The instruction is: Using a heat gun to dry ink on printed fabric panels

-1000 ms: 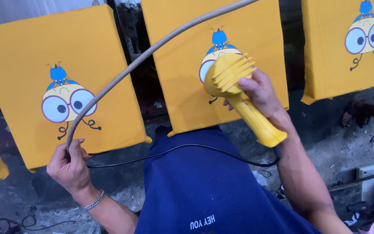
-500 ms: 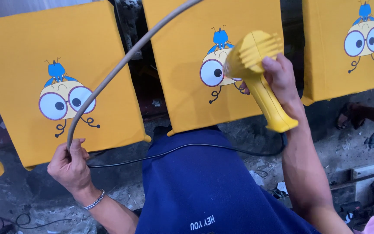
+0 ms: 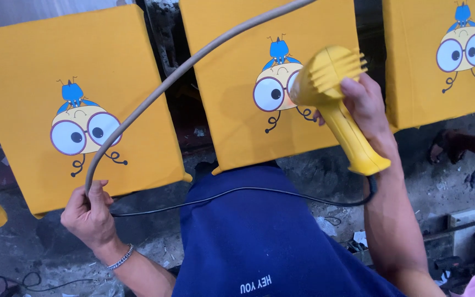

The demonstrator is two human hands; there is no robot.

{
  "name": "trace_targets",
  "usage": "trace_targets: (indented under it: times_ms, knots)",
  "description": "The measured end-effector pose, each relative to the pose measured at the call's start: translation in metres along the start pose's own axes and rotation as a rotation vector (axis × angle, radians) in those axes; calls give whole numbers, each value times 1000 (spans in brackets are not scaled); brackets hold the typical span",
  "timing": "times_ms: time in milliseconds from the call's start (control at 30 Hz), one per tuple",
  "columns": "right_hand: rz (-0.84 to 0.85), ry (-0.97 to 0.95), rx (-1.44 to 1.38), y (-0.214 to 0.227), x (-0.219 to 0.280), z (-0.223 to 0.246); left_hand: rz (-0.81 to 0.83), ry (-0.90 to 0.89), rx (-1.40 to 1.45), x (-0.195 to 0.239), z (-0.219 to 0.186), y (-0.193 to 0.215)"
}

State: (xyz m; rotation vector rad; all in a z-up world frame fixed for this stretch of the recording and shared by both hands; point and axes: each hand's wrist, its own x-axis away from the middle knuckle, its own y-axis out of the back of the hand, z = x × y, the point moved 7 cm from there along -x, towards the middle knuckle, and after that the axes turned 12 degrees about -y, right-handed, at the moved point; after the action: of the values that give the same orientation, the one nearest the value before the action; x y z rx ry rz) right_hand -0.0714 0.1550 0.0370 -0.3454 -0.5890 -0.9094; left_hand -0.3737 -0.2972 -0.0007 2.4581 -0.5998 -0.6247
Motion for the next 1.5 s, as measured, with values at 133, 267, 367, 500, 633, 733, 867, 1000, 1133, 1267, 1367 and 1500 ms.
trace_targets:
  times_ms: [133, 267, 367, 500, 633, 733, 867, 1000, 1133, 1267, 1367, 1500]
  knots:
    - [82, 81, -148, 7, -21, -12, 13, 0, 26, -7, -2, -5]
    - [3, 123, -59, -2, -21, 12, 5, 17, 93, -7, 1, -8]
    - [80, 133, -39, 4, -22, 8, -4, -7, 55, -5, -3, -7]
    - [52, 77, -77, 1, -28, 6, 17, 16, 44, -2, -3, -12]
    - [-87, 179, 66, -4, -14, 39, -3, 84, 81, 1, 9, -11]
    - [22, 116, 45, 2, -15, 28, -3, 21, 35, -1, -1, -8]
    - [39, 88, -78, -3, -24, 26, 11, 50, 52, -2, 1, -12]
    - [-164, 125, 46, 20, -11, 34, 17, 58, 54, -2, 4, -9]
    - [-30, 81, -60, 29, -12, 21, 25, 34, 43, 0, 9, -10]
    - [-106, 115, -51, 26, -10, 26, 63, 30, 37, -4, 2, -13]
    - [-206, 92, 31, 40, 0, 24, 36, 50, 93, -4, 9, -15]
    - [-117, 46, 82, 44, 11, 3, 34, 64, 75, -3, 9, -13]
